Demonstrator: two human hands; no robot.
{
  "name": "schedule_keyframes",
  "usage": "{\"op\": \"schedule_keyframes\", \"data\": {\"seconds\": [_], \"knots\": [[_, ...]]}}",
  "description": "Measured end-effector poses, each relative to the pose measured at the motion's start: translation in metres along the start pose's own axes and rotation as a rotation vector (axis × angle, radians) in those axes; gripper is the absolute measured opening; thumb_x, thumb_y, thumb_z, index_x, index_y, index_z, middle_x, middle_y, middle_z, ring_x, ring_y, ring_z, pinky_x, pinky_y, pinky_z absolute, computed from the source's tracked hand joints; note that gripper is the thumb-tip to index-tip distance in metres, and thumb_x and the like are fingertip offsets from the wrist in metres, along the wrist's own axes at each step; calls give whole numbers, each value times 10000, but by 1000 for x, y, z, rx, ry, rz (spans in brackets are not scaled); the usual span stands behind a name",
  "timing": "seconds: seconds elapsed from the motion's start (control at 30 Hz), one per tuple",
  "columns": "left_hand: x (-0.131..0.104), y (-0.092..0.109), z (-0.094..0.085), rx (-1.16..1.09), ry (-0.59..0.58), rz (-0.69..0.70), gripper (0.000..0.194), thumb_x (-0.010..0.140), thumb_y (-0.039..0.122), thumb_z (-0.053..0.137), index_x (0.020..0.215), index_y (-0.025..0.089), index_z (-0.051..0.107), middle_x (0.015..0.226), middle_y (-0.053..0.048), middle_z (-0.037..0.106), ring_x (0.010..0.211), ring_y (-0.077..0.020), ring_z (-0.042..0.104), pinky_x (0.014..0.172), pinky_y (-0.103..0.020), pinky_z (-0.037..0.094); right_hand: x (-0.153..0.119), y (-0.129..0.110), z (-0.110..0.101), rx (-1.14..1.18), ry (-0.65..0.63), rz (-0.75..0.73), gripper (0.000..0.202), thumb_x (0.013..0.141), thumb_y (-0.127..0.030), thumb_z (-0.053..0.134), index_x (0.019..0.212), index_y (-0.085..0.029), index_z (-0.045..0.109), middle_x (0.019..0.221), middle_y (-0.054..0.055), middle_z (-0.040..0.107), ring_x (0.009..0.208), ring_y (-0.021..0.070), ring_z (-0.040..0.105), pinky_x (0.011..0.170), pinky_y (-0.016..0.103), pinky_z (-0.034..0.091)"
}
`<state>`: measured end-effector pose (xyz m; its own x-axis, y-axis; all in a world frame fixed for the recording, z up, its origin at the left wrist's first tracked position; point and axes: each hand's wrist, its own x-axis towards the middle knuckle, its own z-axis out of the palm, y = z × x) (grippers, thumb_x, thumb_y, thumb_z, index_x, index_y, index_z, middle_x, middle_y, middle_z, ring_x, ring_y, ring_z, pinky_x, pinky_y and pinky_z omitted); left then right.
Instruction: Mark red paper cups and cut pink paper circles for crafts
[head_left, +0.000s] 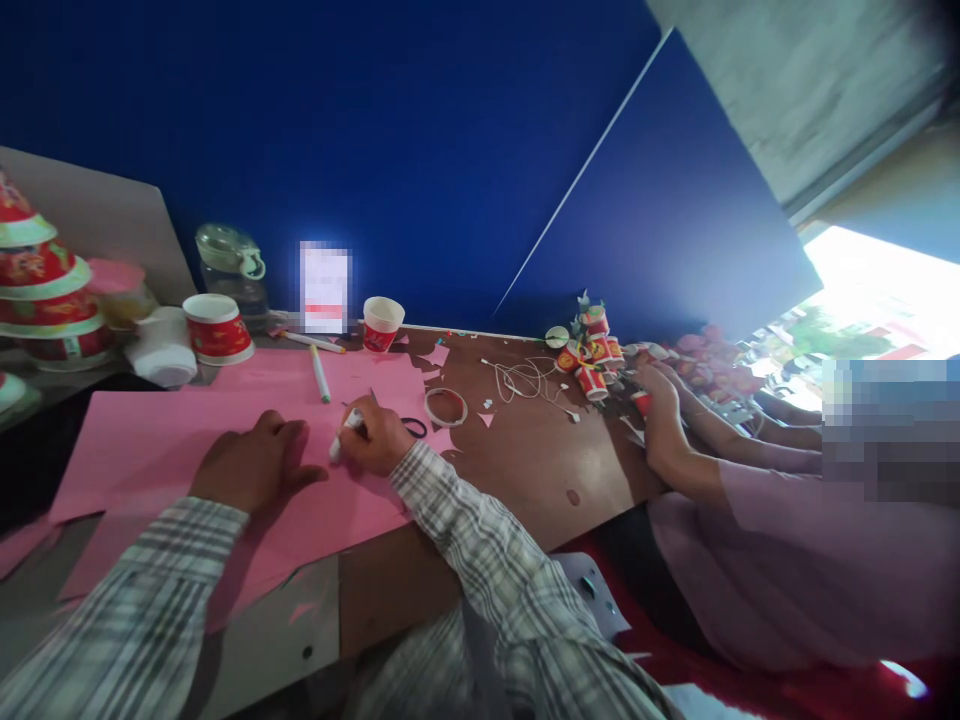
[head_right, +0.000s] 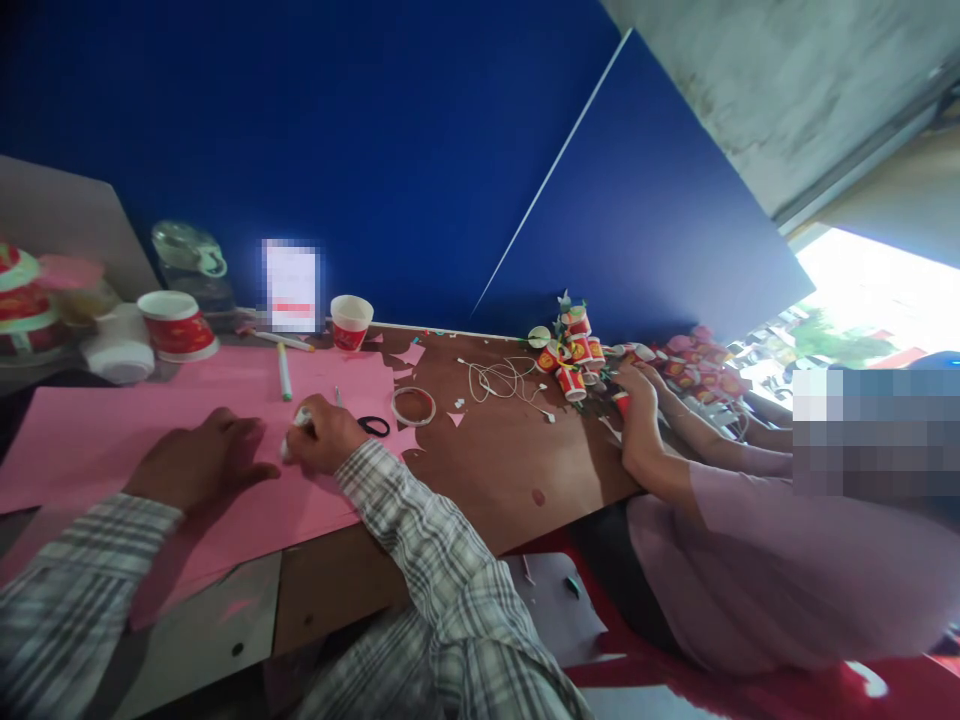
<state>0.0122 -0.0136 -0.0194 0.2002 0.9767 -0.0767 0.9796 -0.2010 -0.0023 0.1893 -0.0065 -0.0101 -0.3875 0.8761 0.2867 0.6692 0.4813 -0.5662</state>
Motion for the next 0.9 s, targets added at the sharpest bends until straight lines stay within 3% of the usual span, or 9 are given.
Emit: {"op": "schedule_keyframes", "data": {"seconds": [0.07,0.2,0.33,0.43,0.63,0.9], "knots": [[0,0,1,-6,12,1,655,533,638,449,1056,244,476,1030,-87,438,709,-204,504,623,-371,337,0,0,-2,-1,-48,-29,138,797,-277,489,895,-180,479,653,-10,548,565,128,514,539,219,351],[0,0,2,11,14,-2,630,535,671,411,990,245,501,981,-79,451,705,-211,503,600,-367,343,0,1,-4,-14,12,20,133,791,-259,495,888,-171,476,661,-2,554,573,130,519,551,221,357],[0,1,2,13,35,-6,633,535,644,448,1028,248,485,998,-78,448,694,-205,508,601,-369,352,1,2,-5,-2,-56,-23,122,789,-277,496,865,-182,478,626,-15,541,540,121,509,527,210,350],[0,1,0,13,-3,6,647,524,688,411,967,226,504,948,-92,454,713,-230,507,590,-381,354,3,3,-6,-94,24,1,146,760,-261,518,869,-170,483,665,6,550,573,132,519,536,220,357],[-1,0,0,6,23,5,722,487,723,401,1024,251,497,980,-76,449,669,-214,508,591,-385,365,3,0,-14,302,141,103,166,835,-286,413,925,-152,450,643,-5,534,503,84,477,504,182,377],[11,-19,24,-73,7,98,768,497,702,420,1182,354,390,1058,-83,422,700,-211,495,576,-393,380,0,1,-7,309,151,17,151,809,-260,462,909,-151,492,685,14,564,541,80,475,539,179,397]]}}
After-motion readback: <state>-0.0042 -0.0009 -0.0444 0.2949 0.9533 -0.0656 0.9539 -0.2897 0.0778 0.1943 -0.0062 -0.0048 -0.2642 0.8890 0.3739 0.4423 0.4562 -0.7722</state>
